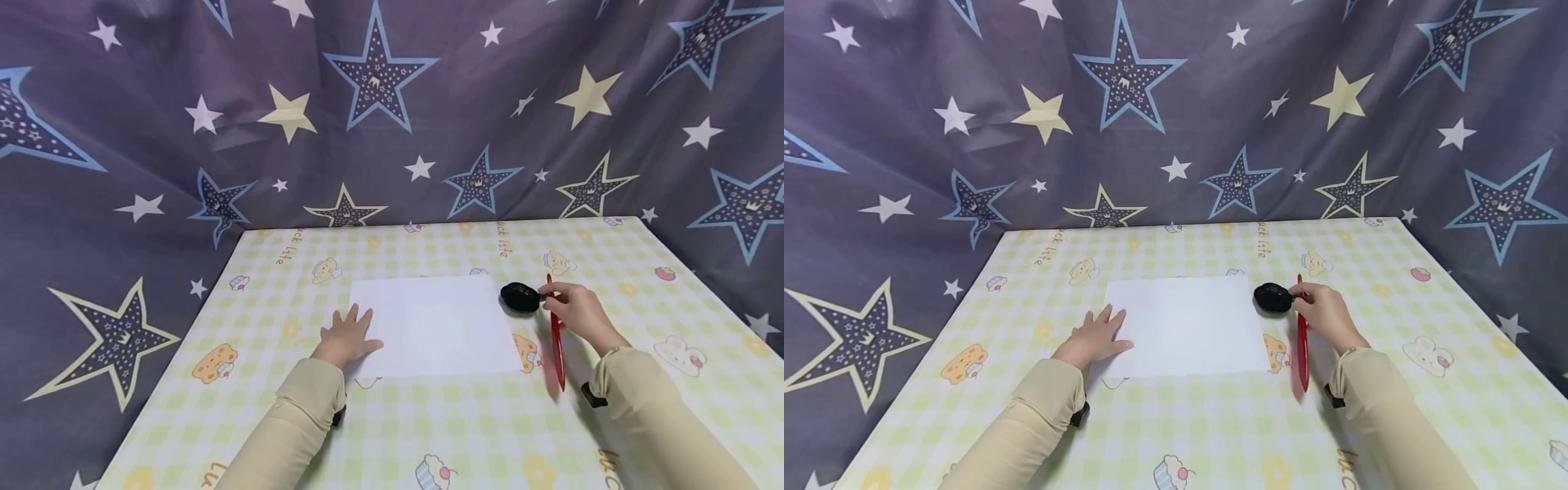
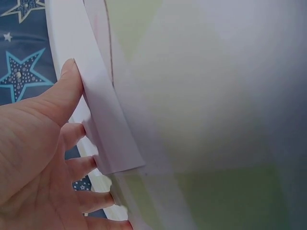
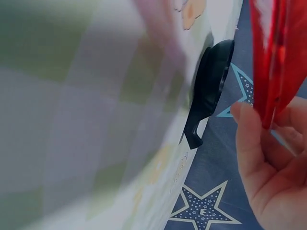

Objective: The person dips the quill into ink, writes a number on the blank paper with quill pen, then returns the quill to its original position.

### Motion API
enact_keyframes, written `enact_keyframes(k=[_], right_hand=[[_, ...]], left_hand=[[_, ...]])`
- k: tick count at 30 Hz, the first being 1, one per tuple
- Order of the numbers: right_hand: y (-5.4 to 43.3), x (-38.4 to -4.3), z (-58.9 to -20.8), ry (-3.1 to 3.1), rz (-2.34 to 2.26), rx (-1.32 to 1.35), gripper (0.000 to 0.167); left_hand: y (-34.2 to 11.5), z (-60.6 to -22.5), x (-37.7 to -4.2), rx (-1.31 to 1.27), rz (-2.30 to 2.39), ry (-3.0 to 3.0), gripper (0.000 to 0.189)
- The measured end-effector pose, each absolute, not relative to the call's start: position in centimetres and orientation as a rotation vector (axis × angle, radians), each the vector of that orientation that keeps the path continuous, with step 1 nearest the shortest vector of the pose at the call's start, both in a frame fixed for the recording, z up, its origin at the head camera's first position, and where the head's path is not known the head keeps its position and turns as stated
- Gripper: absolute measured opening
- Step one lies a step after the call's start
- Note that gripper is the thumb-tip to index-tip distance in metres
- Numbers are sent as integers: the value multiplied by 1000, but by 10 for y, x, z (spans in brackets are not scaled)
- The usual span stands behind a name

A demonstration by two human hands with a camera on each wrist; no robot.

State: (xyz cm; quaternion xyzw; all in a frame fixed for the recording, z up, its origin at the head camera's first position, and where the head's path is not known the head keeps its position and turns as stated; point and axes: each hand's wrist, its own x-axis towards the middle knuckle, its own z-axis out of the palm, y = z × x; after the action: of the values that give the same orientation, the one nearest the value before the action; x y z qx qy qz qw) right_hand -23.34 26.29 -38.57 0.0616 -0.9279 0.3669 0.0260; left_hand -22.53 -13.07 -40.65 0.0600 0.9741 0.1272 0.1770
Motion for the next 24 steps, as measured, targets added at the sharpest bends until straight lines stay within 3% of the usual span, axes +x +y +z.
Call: enact_keyframes(k=[14, 24], right_hand=[[265, -230, -383, -2693, 1734, 95, 28], [265, -229, -381, -2624, 1846, 74, 28]], left_hand=[[-129, -407, -227, 154, 359, 2757, 71], [-129, -406, -226, 157, 354, 2761, 71]])
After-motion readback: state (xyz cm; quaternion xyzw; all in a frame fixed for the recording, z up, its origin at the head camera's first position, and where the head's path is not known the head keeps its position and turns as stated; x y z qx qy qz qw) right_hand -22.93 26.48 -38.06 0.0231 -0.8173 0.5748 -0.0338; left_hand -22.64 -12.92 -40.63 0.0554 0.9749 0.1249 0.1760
